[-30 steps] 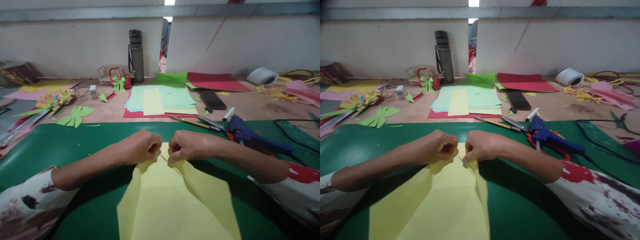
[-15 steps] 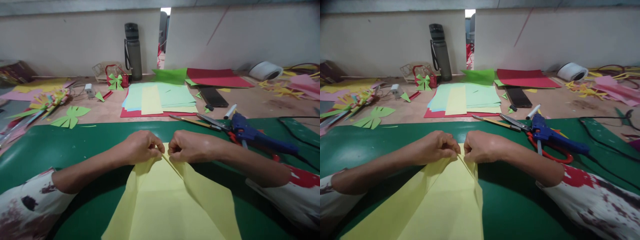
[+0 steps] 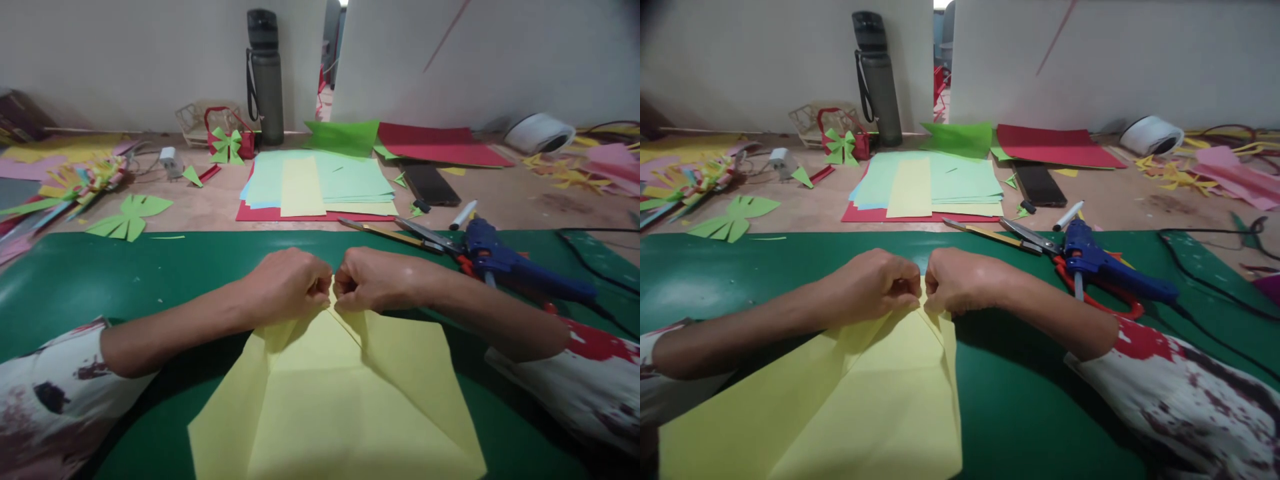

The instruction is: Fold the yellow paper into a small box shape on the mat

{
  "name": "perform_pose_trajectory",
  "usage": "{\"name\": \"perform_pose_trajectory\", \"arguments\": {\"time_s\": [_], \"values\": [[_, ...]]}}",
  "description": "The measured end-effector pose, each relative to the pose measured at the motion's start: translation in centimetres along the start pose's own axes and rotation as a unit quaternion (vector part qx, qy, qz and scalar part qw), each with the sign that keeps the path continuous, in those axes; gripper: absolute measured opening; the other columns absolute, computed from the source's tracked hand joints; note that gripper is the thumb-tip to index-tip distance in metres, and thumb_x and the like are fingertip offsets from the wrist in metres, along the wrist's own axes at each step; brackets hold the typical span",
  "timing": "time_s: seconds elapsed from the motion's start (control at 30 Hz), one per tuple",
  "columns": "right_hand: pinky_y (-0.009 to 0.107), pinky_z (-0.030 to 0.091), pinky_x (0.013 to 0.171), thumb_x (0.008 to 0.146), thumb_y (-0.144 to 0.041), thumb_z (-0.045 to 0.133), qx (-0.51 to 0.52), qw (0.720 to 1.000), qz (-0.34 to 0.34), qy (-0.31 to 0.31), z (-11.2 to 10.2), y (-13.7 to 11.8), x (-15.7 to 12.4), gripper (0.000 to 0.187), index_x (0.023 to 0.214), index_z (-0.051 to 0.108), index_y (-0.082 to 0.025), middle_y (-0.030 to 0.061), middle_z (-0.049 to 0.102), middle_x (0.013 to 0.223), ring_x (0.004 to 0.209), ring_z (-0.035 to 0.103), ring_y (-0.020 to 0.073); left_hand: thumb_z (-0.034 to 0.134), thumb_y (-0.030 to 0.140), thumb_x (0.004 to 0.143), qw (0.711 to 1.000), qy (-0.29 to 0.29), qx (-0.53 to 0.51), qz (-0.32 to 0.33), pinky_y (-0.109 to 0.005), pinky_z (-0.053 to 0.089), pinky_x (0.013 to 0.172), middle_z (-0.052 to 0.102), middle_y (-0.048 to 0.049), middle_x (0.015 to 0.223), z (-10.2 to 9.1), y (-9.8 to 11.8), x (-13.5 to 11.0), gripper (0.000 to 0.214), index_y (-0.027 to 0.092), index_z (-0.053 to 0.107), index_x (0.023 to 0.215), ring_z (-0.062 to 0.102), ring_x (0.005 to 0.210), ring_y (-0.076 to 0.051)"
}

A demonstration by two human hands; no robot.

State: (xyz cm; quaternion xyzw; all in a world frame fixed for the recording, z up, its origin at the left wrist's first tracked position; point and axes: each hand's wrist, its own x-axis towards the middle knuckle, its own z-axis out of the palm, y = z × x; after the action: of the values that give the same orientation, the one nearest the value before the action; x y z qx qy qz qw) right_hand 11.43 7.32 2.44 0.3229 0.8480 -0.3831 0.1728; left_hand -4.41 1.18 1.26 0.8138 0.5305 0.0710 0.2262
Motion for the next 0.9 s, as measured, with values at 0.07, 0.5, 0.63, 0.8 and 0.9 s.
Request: {"name": "perform_pose_trajectory", "arguments": {"time_s": [0.07, 0.5, 0.63, 0.8, 0.9], "values": [[0.021, 0.020, 0.039, 0.062, -0.022, 0.051, -0.002, 1.000, -0.007, 0.000, 0.0, 0.1, 0.1, 0.011, 0.054, 0.056, -0.015, -0.0029, 0.049, 0.045, 0.042, 0.038, 0.0075, 0.057, 0.014, 0.073, 0.997, 0.000, -0.018, 0.074, -0.021, 0.033, 0.055, 0.065, -0.0016, 0.074, -0.1, -0.3, -0.1, 0.012, 0.018, 0.067, 0.075, 0.056, 0.065, -0.013], [0.020, 0.025, 0.041, 0.062, -0.021, 0.053, 0.006, 1.000, 0.017, -0.011, 0.0, -0.2, -0.2, 0.011, 0.062, 0.062, -0.015, -0.0025, 0.052, 0.050, 0.046, 0.042, 0.0084, 0.048, 0.008, 0.079, 0.922, -0.150, 0.176, 0.310, -0.028, 0.030, 0.054, 0.064, -0.0026, 0.094, -1.9, 0.4, -0.4, 0.051, 0.038, 0.050, 0.122, 0.057, 0.069, -0.017], [0.020, 0.025, 0.041, 0.063, -0.021, 0.053, -0.010, 1.000, 0.020, -0.007, 0.0, -0.1, -0.2, 0.010, 0.060, 0.062, -0.015, -0.0022, 0.053, 0.049, 0.045, 0.042, 0.0087, 0.047, 0.012, 0.082, 0.906, -0.126, 0.202, 0.349, -0.030, 0.030, 0.053, 0.063, -0.0049, 0.090, -1.7, 0.6, -0.3, 0.045, 0.034, 0.049, 0.121, 0.055, 0.060, -0.016], [0.020, 0.026, 0.041, 0.064, -0.022, 0.052, -0.016, 1.000, 0.009, -0.006, -0.1, -0.1, -0.1, 0.013, 0.062, 0.063, -0.015, -0.0027, 0.051, 0.050, 0.046, 0.041, 0.0085, 0.047, 0.014, 0.084, 0.909, -0.090, 0.196, 0.356, -0.029, 0.027, 0.050, 0.060, -0.0043, 0.088, -1.5, -0.1, -0.3, 0.043, 0.036, 0.048, 0.121, 0.052, 0.058, -0.014], [0.020, 0.026, 0.040, 0.062, -0.022, 0.052, -0.017, 1.000, 0.005, -0.001, -0.2, -0.2, -0.2, 0.011, 0.060, 0.061, -0.016, -0.0032, 0.049, 0.049, 0.046, 0.040, 0.0084, 0.048, 0.017, 0.084, 0.911, -0.107, 0.210, 0.338, -0.029, 0.024, 0.049, 0.059, -0.0027, 0.079, -1.5, -0.8, -0.1, 0.043, 0.038, 0.048, 0.122, 0.050, 0.057, -0.014]]}}
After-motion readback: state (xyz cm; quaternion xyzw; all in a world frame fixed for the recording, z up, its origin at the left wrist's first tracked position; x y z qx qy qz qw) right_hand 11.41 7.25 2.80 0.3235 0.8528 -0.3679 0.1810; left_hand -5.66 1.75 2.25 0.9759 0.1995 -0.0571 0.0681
